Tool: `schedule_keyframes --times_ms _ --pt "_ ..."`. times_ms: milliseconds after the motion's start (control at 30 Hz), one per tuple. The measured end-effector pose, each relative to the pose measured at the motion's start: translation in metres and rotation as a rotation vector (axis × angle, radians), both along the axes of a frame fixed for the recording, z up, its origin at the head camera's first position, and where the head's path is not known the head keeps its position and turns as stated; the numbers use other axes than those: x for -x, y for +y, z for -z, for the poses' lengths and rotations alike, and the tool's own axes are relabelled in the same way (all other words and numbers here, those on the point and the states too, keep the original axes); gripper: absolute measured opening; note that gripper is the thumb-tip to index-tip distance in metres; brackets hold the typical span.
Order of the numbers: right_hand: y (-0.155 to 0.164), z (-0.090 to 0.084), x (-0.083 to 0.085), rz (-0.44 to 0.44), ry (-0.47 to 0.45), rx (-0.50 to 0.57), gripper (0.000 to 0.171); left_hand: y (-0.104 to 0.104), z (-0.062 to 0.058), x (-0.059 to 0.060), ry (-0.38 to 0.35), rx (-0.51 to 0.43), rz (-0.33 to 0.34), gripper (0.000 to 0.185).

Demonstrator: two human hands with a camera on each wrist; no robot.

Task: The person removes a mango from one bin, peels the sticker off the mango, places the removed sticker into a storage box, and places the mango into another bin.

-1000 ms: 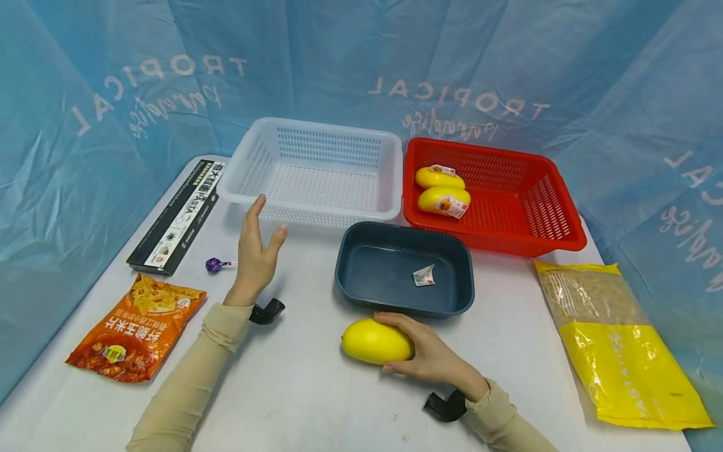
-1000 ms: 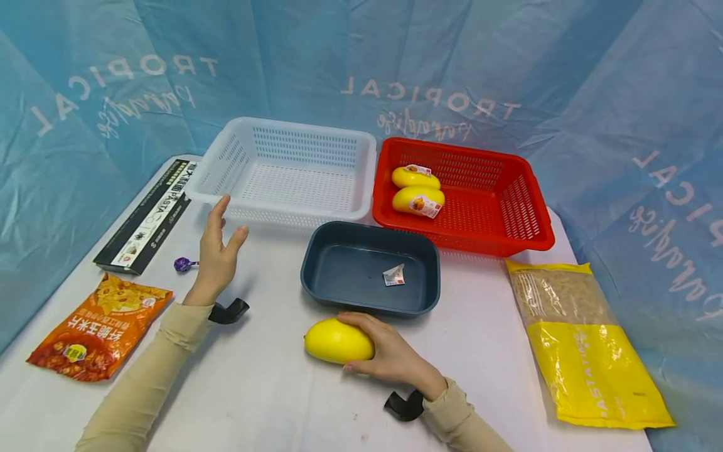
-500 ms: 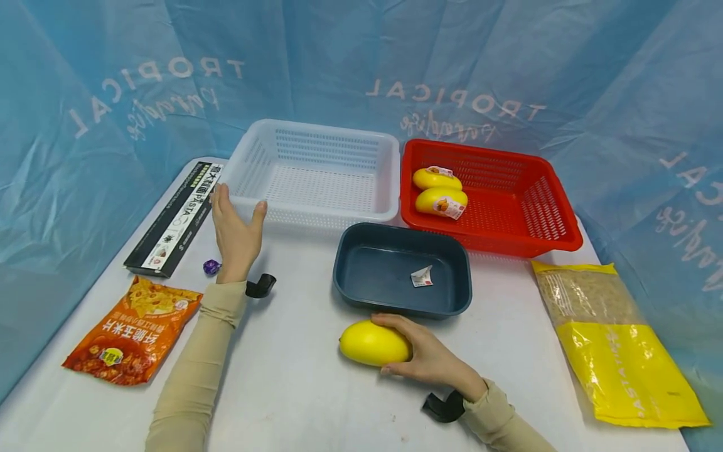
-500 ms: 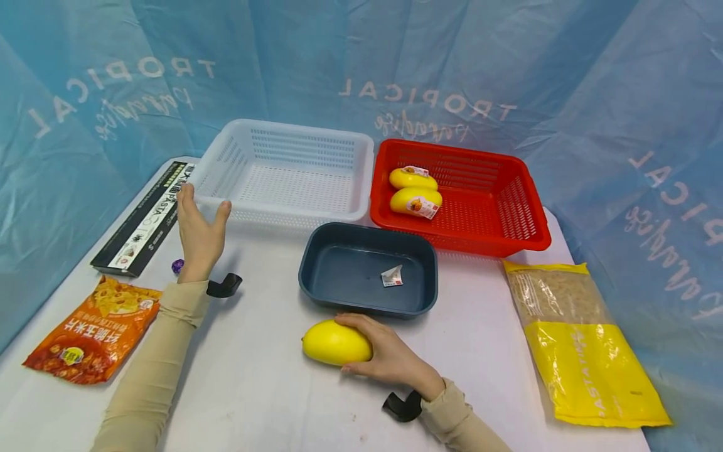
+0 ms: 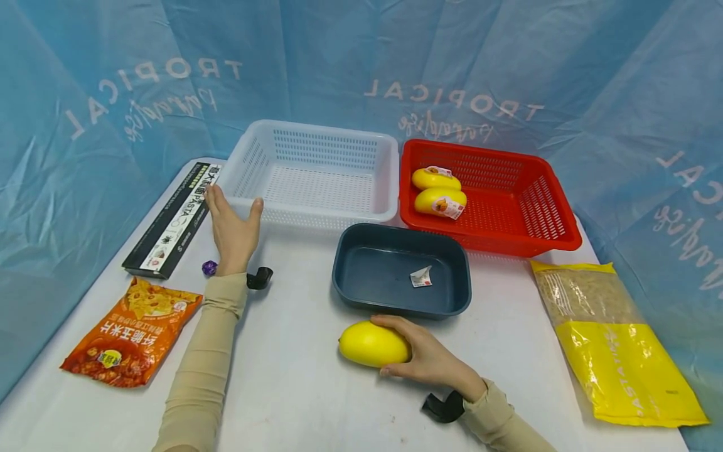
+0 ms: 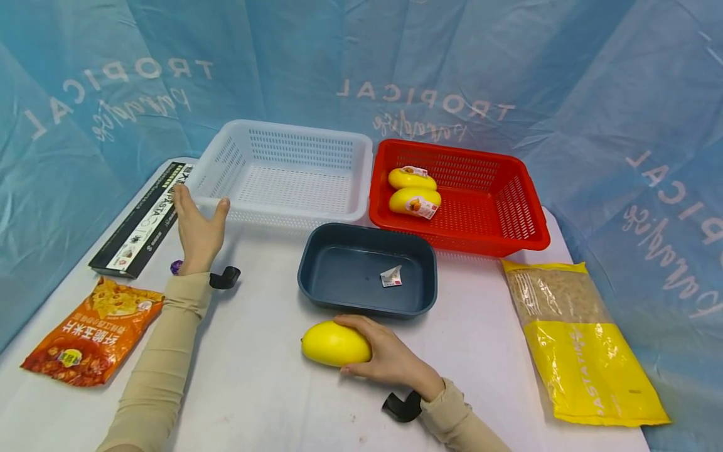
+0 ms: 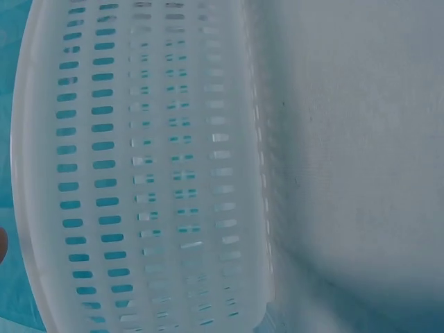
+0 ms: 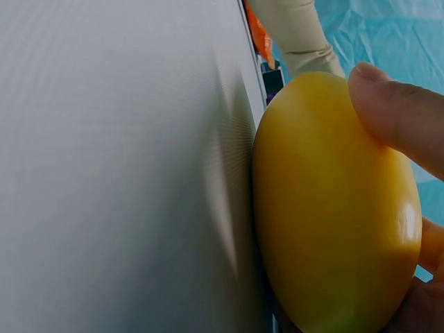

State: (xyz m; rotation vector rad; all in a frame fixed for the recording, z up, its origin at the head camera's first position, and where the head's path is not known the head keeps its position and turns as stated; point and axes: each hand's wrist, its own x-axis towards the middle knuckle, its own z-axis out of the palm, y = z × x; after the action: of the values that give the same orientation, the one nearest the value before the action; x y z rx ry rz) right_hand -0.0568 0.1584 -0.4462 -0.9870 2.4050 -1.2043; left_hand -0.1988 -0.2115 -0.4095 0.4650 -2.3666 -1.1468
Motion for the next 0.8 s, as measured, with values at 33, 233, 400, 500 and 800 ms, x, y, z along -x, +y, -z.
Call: schedule_keyframes --times_ms 33,233,400,500,800 --pt "0.0 0.0 0.0 -0.001 0.001 0.001 0.079 0.0 0.0 0.001 -0.002 0.003 0.001 0.09" --pt "-0.001 -0.001 0.0 -0.007 0.002 -0.003 0.078 -0.003 0.002 0.005 -0.019 0.001 -0.008 0.089" --pt "-0.005 -0.005 -0.001 -0.026 -0.024 0.004 0.077 -0.004 0.004 0.006 -0.026 -0.006 -0.015 0.088" --pt "-0.008 -0.01 -0.003 -0.044 -0.022 0.012 0.076 -0.005 0.005 0.007 -0.026 -0.005 -0.019 0.088" --pt "-0.018 -0.026 -0.003 -0.112 -0.015 0.032 0.073 -0.005 0.005 0.007 -0.049 -0.01 -0.013 0.09"
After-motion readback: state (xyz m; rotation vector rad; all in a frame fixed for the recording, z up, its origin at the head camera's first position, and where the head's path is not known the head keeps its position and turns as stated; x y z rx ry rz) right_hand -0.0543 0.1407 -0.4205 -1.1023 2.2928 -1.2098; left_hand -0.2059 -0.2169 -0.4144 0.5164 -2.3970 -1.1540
